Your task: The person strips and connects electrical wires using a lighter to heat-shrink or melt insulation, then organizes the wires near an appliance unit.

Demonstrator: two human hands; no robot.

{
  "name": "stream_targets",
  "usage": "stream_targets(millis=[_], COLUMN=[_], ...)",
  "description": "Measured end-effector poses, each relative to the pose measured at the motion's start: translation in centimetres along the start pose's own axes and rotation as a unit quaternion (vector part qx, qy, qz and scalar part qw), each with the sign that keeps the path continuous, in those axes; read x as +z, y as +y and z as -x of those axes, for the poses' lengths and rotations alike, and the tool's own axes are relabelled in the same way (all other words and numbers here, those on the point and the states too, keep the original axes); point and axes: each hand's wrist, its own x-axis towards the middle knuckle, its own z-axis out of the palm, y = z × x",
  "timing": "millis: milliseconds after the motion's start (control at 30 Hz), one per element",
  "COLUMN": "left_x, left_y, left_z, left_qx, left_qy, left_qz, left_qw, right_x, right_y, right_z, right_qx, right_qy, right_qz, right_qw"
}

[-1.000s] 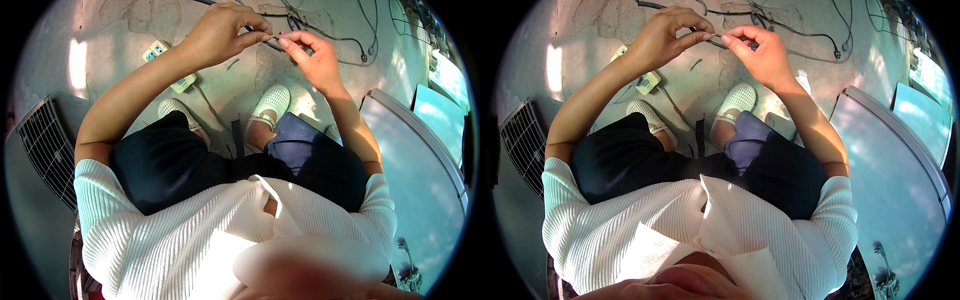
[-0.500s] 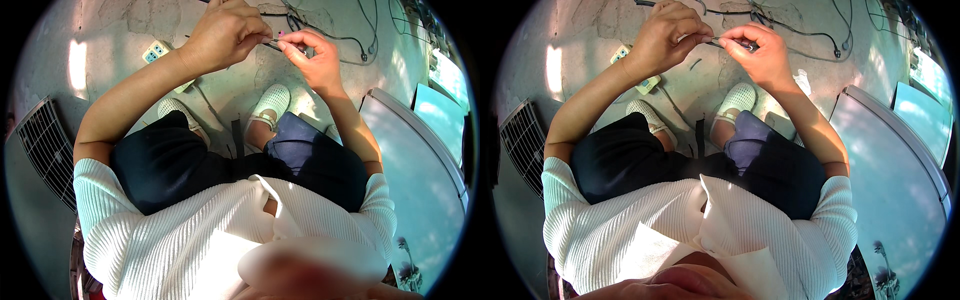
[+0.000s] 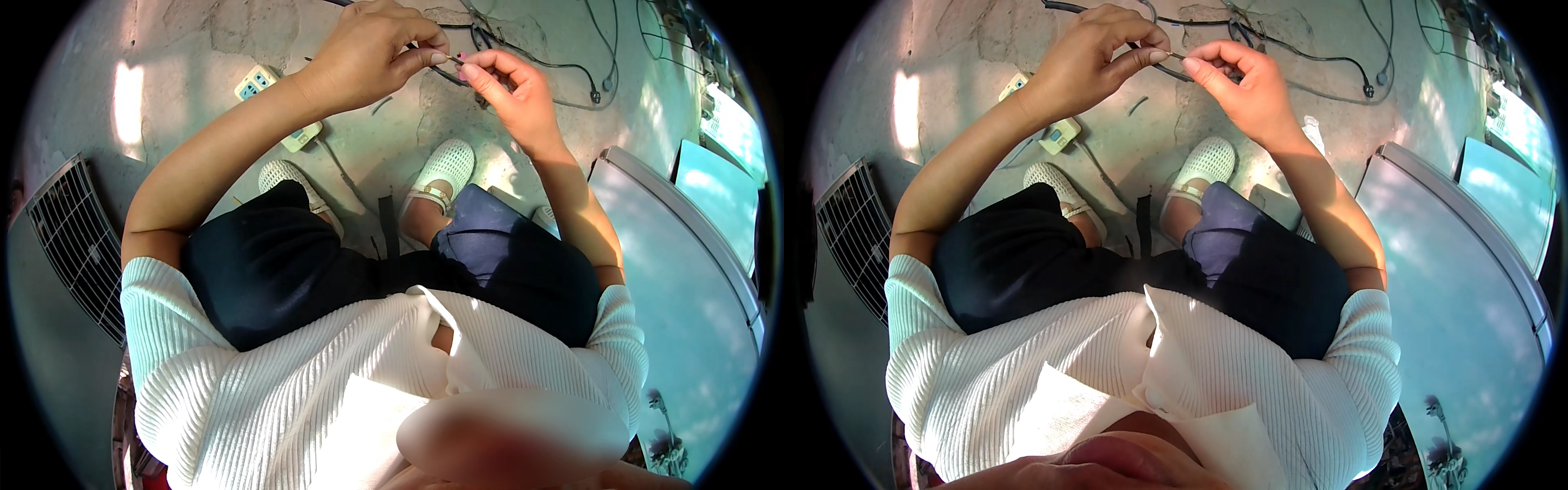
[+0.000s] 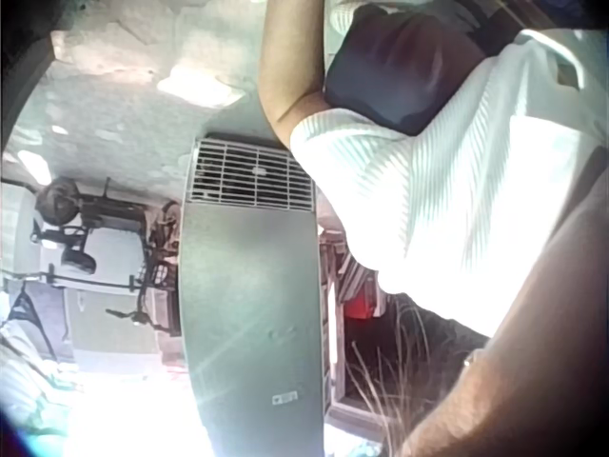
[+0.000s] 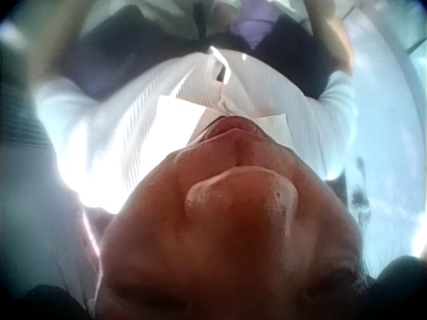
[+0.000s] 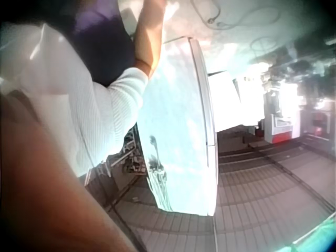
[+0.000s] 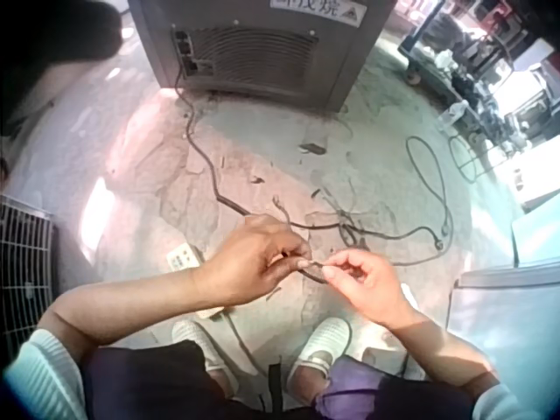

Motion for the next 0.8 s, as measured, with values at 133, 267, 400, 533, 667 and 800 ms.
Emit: stream_targets(millis=[133,267,400,533,667,800], left_x=[0.7,0.5,0.2,0.2,0.2,0.2], left_y=[-0.4,-0.3,0.2,0.4,0.4,0.5], left_z=[0.0,0.1,-0.1,-0.1,0.0,0.1], left_qx=[-0.036,-0.088,-0.063,-0.058,-0.057,-0.073], left_qy=[-0.034,-0.074,-0.083,-0.078,-0.081,-0.091], left_qz=[0.086,0.137,0.106,0.098,0.097,0.100], left_qw=[0.995,0.984,0.989,0.990,0.990,0.988], right_x=[-0.1,-0.2,0.0,0.0,0.1,0.0], right_y=[0.0,-0.7,-0.9,-0.9,-0.8,-0.9], right_z=[-0.2,-0.2,-0.3,-0.3,-0.4,-0.4], right_qx=[0.041,0.055,0.044,0.028,0.016,-0.050], right_qy=[-0.027,-0.040,-0.028,-0.019,-0.005,0.000], right_qz=[-0.064,-0.068,-0.039,-0.020,0.016,0.079], right_qw=[0.997,0.995,0.998,0.999,1.000,0.996])
